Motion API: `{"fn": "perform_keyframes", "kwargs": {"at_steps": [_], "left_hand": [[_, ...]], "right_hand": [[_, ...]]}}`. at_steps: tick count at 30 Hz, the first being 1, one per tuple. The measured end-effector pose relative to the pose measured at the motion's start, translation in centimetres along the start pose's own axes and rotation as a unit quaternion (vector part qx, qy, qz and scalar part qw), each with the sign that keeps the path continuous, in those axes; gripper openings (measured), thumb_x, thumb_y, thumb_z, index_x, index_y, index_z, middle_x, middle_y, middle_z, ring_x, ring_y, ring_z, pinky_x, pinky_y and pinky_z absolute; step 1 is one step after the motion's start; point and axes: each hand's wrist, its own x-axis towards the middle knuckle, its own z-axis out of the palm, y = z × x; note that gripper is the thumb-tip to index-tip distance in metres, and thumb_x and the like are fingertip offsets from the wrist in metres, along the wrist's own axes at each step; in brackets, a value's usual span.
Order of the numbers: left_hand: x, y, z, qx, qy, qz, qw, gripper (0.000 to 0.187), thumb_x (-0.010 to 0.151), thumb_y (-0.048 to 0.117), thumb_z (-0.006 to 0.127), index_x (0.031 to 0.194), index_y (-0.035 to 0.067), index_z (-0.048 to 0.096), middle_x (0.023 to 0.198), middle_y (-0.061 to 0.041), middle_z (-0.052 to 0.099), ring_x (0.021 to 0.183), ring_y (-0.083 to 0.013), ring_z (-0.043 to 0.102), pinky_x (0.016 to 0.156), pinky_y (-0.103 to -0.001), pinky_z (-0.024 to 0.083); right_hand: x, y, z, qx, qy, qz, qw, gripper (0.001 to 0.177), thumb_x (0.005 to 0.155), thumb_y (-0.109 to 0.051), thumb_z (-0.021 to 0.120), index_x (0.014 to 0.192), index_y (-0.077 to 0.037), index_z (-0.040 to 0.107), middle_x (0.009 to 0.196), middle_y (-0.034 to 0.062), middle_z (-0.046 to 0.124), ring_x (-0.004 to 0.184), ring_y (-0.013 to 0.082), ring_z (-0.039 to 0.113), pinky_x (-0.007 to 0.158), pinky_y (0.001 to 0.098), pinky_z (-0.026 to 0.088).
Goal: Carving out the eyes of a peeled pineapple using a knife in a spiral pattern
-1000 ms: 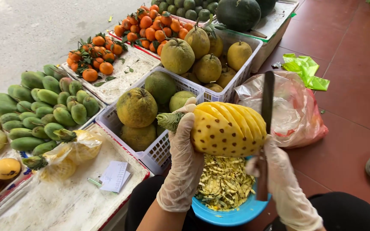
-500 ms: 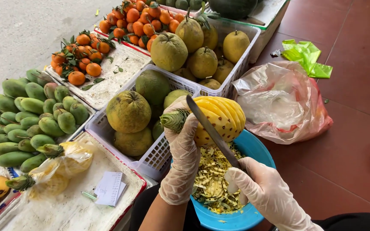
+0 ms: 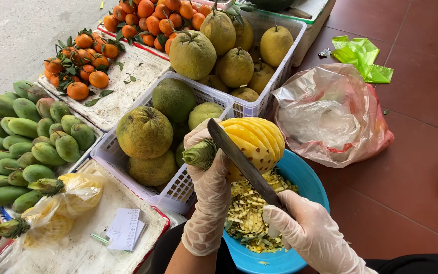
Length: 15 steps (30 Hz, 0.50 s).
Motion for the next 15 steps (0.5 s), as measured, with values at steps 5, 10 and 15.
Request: {"fn": "perform_keyframes", "kwargs": {"at_steps": [5, 10, 15], "left_hand": [[-0.4, 1.5, 0.1, 0.039, -0.035, 0.022, 0.998, 0.032, 0.094, 0.040, 0.076, 0.111, 0.014, 0.069, 0.127, -0.007, 0.058, 0.123, -0.0210, 0.059, 0.118, -0.040, 0.046], [-0.5, 2.0, 0.0, 0.100, -0.063, 0.061, 0.991, 0.032, 0.098, 0.040, 0.073, 0.116, 0.015, 0.065, 0.130, -0.010, 0.057, 0.127, -0.0239, 0.059, 0.122, -0.041, 0.044], [-0.5, 1.4, 0.4, 0.064, -0.041, 0.054, 0.996, 0.030, 0.097, 0.041, 0.073, 0.108, 0.013, 0.067, 0.122, -0.010, 0.059, 0.120, -0.0229, 0.061, 0.116, -0.041, 0.048]], "right_hand": [[0.0, -0.7, 0.4, 0.038, -0.008, -0.023, 0.999, 0.041, 0.090, -0.054, 0.058, 0.084, -0.015, 0.069, 0.068, 0.0014, 0.079, 0.052, 0.0149, 0.065, 0.059, 0.0282, 0.055], [0.2, -1.4, 0.7, 0.132, -0.007, -0.054, 0.990, 0.043, 0.093, -0.046, 0.058, 0.084, -0.007, 0.075, 0.064, 0.0110, 0.084, 0.044, 0.0176, 0.060, 0.050, 0.0280, 0.051], [-1.0, -1.0, 0.8, 0.115, 0.009, -0.063, 0.991, 0.038, 0.091, -0.040, 0.059, 0.077, -0.007, 0.073, 0.063, 0.0076, 0.081, 0.047, 0.0168, 0.064, 0.055, 0.0295, 0.055]]}}
